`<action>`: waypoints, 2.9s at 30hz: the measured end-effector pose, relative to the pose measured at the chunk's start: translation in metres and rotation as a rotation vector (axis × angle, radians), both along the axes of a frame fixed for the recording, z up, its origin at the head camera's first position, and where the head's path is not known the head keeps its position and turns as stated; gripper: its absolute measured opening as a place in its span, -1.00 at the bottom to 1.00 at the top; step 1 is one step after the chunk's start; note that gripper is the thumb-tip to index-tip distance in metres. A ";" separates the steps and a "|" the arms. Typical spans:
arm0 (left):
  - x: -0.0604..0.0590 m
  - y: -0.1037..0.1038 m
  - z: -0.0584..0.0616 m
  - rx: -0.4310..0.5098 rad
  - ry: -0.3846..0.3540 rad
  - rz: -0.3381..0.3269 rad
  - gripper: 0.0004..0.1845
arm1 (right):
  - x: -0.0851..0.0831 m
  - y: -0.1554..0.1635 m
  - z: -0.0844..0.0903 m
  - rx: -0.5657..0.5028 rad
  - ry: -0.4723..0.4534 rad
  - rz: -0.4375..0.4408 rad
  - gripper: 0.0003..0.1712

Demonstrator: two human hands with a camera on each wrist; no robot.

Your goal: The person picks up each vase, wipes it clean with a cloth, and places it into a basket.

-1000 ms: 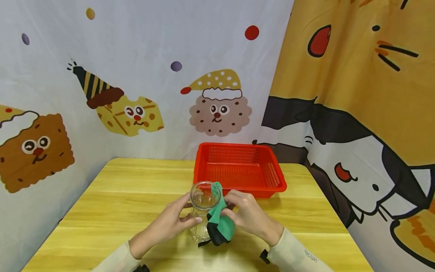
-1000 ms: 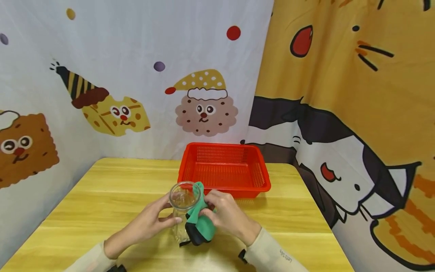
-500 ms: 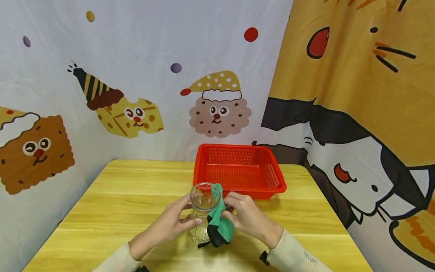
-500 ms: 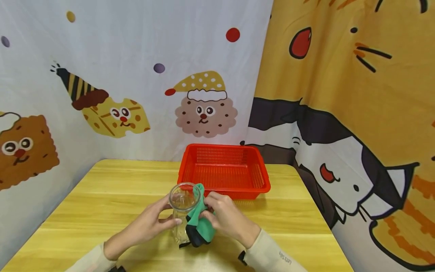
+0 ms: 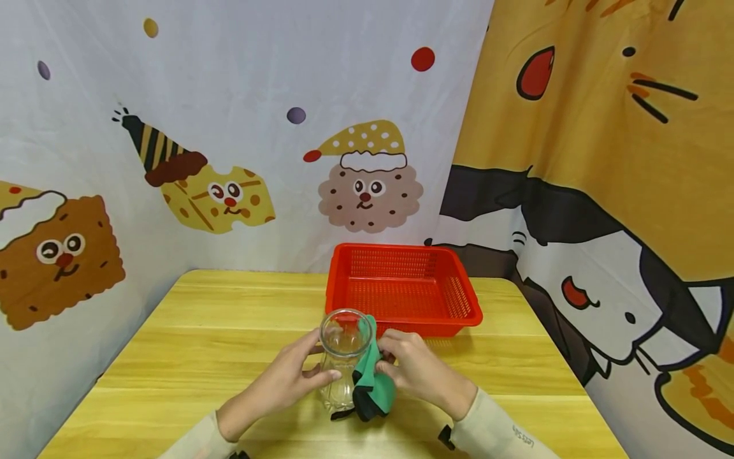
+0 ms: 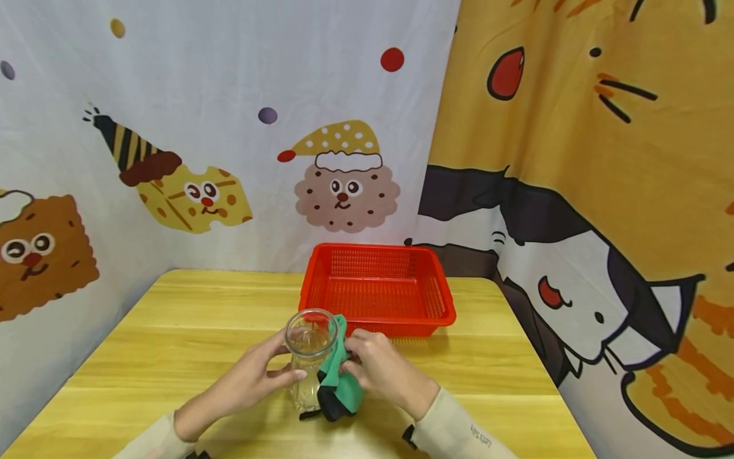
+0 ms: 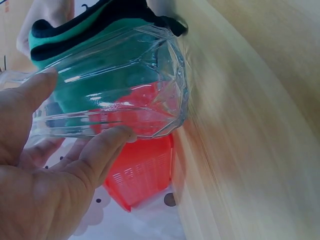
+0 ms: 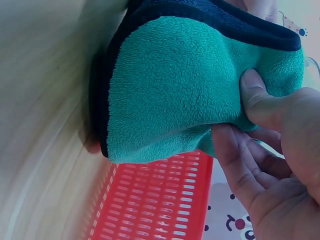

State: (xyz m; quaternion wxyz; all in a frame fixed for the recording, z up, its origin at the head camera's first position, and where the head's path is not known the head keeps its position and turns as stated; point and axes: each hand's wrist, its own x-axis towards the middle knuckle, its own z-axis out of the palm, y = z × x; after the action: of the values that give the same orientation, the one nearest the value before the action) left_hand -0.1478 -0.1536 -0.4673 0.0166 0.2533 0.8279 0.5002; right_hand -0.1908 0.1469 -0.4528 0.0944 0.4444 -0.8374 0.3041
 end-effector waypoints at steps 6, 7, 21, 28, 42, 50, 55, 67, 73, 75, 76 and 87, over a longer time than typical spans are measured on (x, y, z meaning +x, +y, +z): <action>0.001 -0.001 0.000 0.003 0.000 0.008 -0.20 | -0.001 0.001 -0.003 0.050 -0.045 -0.009 -0.72; 0.001 -0.001 0.000 0.004 0.001 0.008 -0.20 | -0.002 0.001 -0.004 0.058 -0.049 -0.008 -0.71; -0.001 -0.001 -0.001 0.004 0.008 -0.002 -0.22 | -0.005 0.002 -0.011 0.146 -0.078 -0.017 -0.73; -0.001 0.000 -0.002 -0.002 -0.002 0.002 -0.21 | -0.006 0.002 -0.017 0.178 -0.136 -0.029 -0.74; -0.001 0.000 -0.003 -0.008 -0.013 0.005 -0.22 | -0.009 0.002 -0.022 0.245 -0.188 -0.011 -0.77; -0.001 0.000 -0.004 -0.010 -0.009 0.012 -0.24 | -0.010 -0.001 -0.025 0.268 -0.201 -0.013 -0.74; 0.000 -0.001 -0.003 -0.009 -0.005 0.014 -0.23 | -0.012 -0.001 -0.027 0.251 -0.206 -0.009 -0.69; -0.001 0.000 -0.004 -0.008 -0.011 0.016 -0.22 | -0.012 0.005 -0.032 0.196 -0.262 -0.029 -0.57; 0.000 -0.001 -0.003 -0.009 -0.015 0.017 -0.20 | -0.013 0.008 -0.035 0.160 -0.261 -0.031 -0.69; 0.000 -0.001 -0.003 -0.010 -0.016 0.017 -0.20 | -0.013 0.008 -0.036 0.136 -0.264 -0.037 -0.75; 0.000 -0.001 -0.003 -0.009 -0.014 0.015 -0.19 | -0.013 0.009 -0.037 0.122 -0.264 -0.040 -0.77; -0.002 -0.001 -0.004 -0.017 -0.019 0.018 -0.20 | -0.011 0.010 -0.043 -0.031 -0.324 -0.051 -0.80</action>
State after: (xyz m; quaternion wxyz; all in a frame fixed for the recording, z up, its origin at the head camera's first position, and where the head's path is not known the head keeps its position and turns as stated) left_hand -0.1497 -0.1545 -0.4715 0.0219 0.2409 0.8342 0.4955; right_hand -0.2015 0.1573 -0.4954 -0.0275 0.3668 -0.8479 0.3819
